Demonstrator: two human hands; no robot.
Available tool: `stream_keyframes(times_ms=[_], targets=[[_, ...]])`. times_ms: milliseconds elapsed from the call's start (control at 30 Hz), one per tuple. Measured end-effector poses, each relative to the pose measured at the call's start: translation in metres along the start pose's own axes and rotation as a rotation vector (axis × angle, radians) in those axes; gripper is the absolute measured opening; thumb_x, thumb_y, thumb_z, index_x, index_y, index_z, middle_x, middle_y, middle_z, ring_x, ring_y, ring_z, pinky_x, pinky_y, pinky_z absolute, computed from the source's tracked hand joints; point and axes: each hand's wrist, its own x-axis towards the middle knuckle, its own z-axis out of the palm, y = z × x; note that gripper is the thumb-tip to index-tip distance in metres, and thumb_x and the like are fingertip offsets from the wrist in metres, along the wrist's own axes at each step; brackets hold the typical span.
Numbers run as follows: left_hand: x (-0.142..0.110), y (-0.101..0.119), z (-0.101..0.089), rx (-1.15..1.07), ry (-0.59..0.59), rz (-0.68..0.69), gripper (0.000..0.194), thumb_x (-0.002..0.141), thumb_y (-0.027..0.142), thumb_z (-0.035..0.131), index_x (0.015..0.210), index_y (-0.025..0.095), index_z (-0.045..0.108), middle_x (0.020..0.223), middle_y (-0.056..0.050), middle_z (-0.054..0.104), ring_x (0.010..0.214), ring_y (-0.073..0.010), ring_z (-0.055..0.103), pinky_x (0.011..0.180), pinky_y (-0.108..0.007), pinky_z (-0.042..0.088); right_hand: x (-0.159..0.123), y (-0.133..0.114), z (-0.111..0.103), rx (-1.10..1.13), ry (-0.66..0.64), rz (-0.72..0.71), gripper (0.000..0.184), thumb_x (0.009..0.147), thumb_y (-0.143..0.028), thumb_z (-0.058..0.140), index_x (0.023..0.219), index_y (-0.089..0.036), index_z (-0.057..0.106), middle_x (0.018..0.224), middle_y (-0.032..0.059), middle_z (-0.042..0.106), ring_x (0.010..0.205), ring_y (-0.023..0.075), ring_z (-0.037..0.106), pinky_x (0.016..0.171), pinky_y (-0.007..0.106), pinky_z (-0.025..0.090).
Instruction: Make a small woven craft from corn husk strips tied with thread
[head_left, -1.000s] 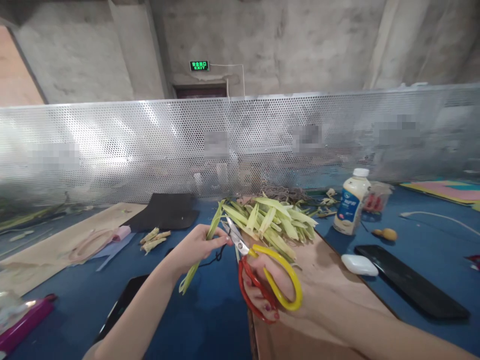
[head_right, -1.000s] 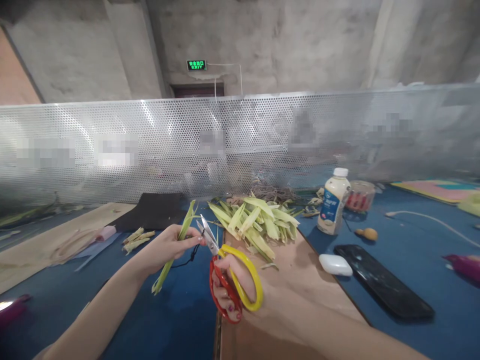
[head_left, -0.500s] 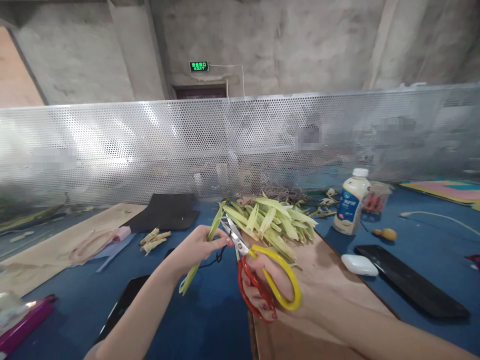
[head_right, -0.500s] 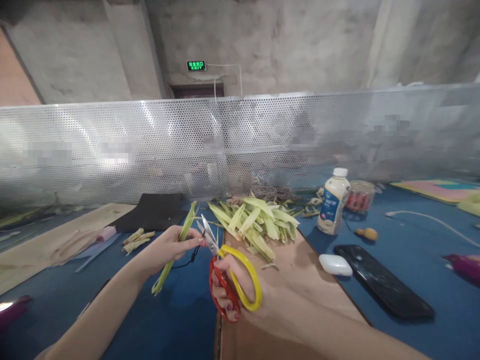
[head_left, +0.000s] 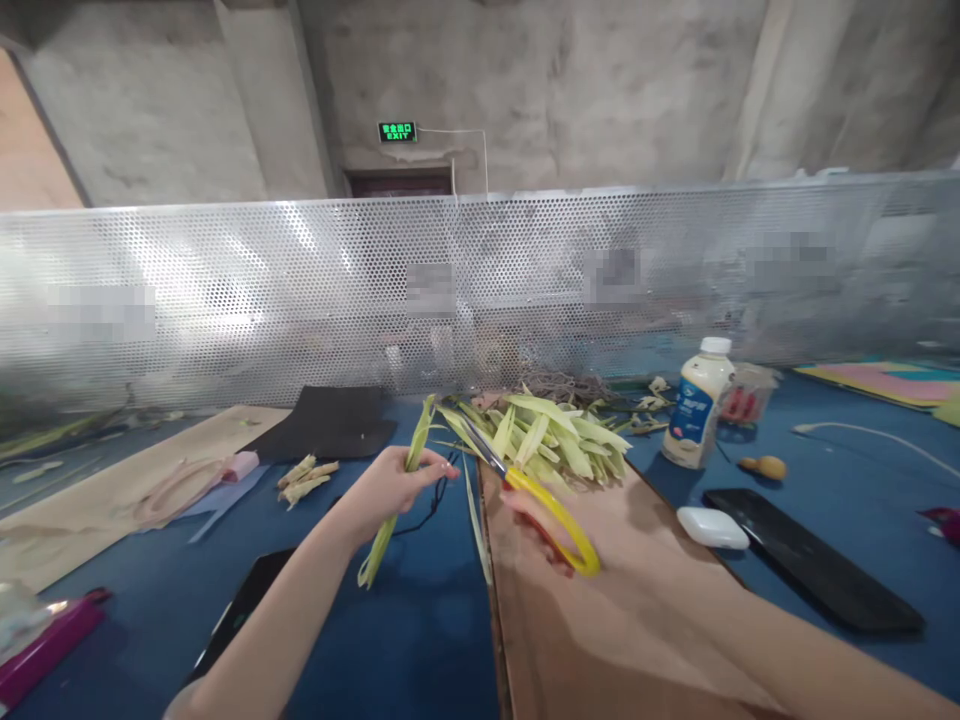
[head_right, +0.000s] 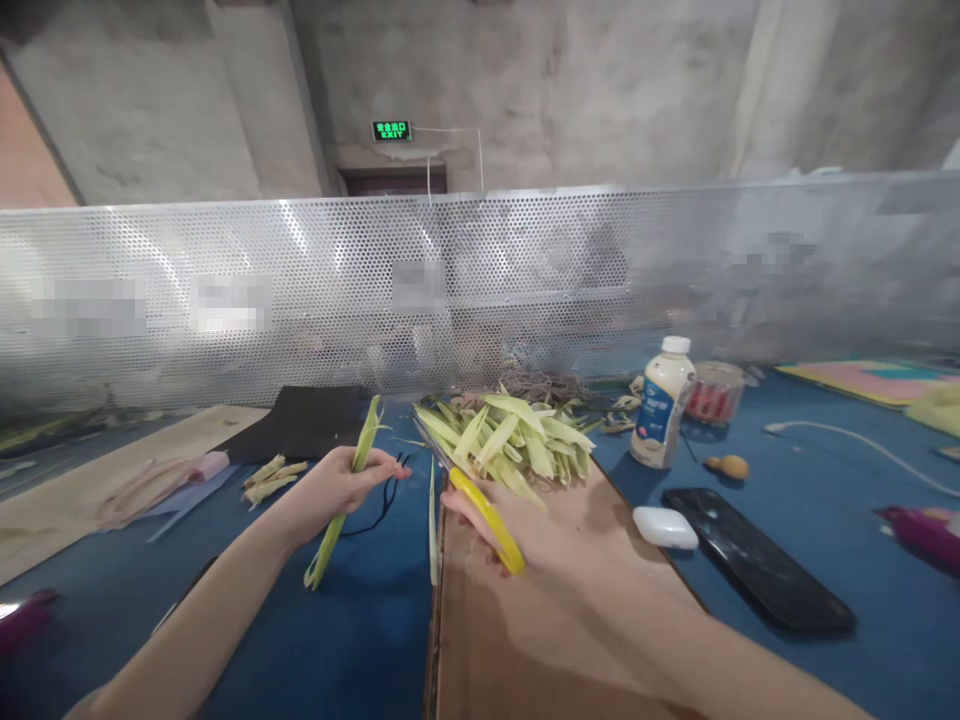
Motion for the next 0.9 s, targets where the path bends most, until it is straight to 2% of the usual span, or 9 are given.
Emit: stream_keyframes(times_ms=[67, 200, 300, 400, 567, 600, 700, 800, 900], targets=[[0.004, -0.004, -0.002, -0.033, 0.042, -0.005, 0.032, 0.069, 0.044, 0.058, 0.074, 0.014, 0.065, 0.043, 0.008, 0.027, 0.037, -0.0039, 0.015, 0.038, -0.02, 0.01, 0.002, 0.006, -0.009, -0.247, 0.156, 0.018, 0.029, 0.078, -0.043, 0.048, 0.085, -0.016, 0.051, 0.077, 0.0032, 0.056, 0.065, 0.0142, 0.054, 0.058, 0.028, 0.04], [0.008, -0.01, -0.003, -0.089, 0.12, -0.002, 0.032, 0.069, 0.043, 0.058, 0.078, 0.013, 0.064, 0.056, 0.002, 0.049, 0.037, -0.0019, 0.016, 0.039, -0.02, 0.01, 0.005, 0.021, -0.022, -0.686, 0.389, 0.065, 0.025, 0.067, -0.035, 0.059, 0.08, -0.015, 0.051, 0.077, 0.0125, 0.056, 0.079, 0.0304, 0.055, 0.066, 0.038, 0.035], [0.007, -0.009, 0.0, -0.126, 0.134, 0.005, 0.031, 0.069, 0.042, 0.06, 0.077, 0.013, 0.064, 0.067, -0.001, 0.055, 0.037, -0.0008, 0.019, 0.039, -0.021, 0.01, 0.006, 0.031, -0.027, -0.871, 0.429, 0.076, 0.024, 0.064, -0.033, 0.06, 0.076, -0.015, 0.051, 0.07, 0.0113, 0.056, 0.074, 0.0322, 0.057, 0.064, 0.039, 0.034], [0.002, -0.001, 0.007, -0.172, 0.14, 0.018, 0.029, 0.068, 0.041, 0.062, 0.076, 0.013, 0.064, 0.06, 0.001, 0.049, 0.037, -0.0015, 0.02, 0.038, -0.021, 0.009, 0.005, 0.033, -0.03, -0.941, 0.4, 0.026, 0.021, 0.063, -0.034, 0.062, 0.071, -0.017, 0.053, 0.067, 0.0076, 0.057, 0.071, 0.028, 0.057, 0.063, 0.035, 0.036], [-0.005, 0.011, 0.028, -0.277, 0.145, 0.071, 0.03, 0.072, 0.043, 0.058, 0.076, 0.014, 0.061, 0.046, 0.01, 0.02, 0.037, -0.0032, 0.016, 0.038, -0.022, 0.009, -0.006, 0.011, -0.019, -0.935, 0.407, -0.147, 0.02, 0.078, -0.038, 0.049, 0.079, -0.019, 0.056, 0.084, 0.008, 0.059, 0.083, 0.023, 0.054, 0.07, 0.032, 0.037], [-0.006, 0.012, 0.033, -0.298, 0.137, 0.084, 0.03, 0.072, 0.043, 0.059, 0.074, 0.014, 0.06, 0.047, 0.01, 0.02, 0.037, -0.0031, 0.015, 0.038, -0.022, 0.009, -0.008, 0.005, -0.014, -0.902, 0.399, -0.204, 0.02, 0.081, -0.038, 0.046, 0.083, -0.021, 0.056, 0.084, 0.0063, 0.059, 0.08, 0.0204, 0.053, 0.07, 0.03, 0.037], [-0.01, 0.013, 0.049, -0.352, 0.111, 0.128, 0.029, 0.071, 0.043, 0.059, 0.073, 0.014, 0.06, 0.054, 0.007, 0.034, 0.038, -0.0018, 0.017, 0.038, -0.021, 0.011, -0.011, -0.006, 0.002, -0.563, 0.335, -0.453, 0.019, 0.082, -0.036, 0.046, 0.091, -0.022, 0.056, 0.077, 0.0011, 0.058, 0.067, 0.0144, 0.051, 0.063, 0.026, 0.039], [-0.013, 0.014, 0.061, -0.392, 0.08, 0.161, 0.029, 0.07, 0.042, 0.06, 0.071, 0.013, 0.059, 0.07, 0.003, 0.045, 0.038, -0.0002, 0.021, 0.038, -0.021, 0.012, -0.01, -0.009, 0.015, -0.357, 0.294, -0.491, 0.02, 0.079, -0.036, 0.052, 0.091, -0.021, 0.058, 0.073, -0.0009, 0.057, 0.06, 0.0123, 0.048, 0.056, 0.024, 0.038], [-0.016, 0.016, 0.066, -0.417, 0.059, 0.185, 0.028, 0.071, 0.04, 0.06, 0.069, 0.012, 0.058, 0.074, 0.003, 0.045, 0.039, 0.0003, 0.022, 0.039, -0.021, 0.013, -0.008, -0.007, 0.021, -0.25, 0.229, -0.505, 0.016, 0.08, -0.033, 0.05, 0.084, -0.019, 0.059, 0.071, -0.0005, 0.056, 0.062, 0.0124, 0.048, 0.057, 0.024, 0.037]])
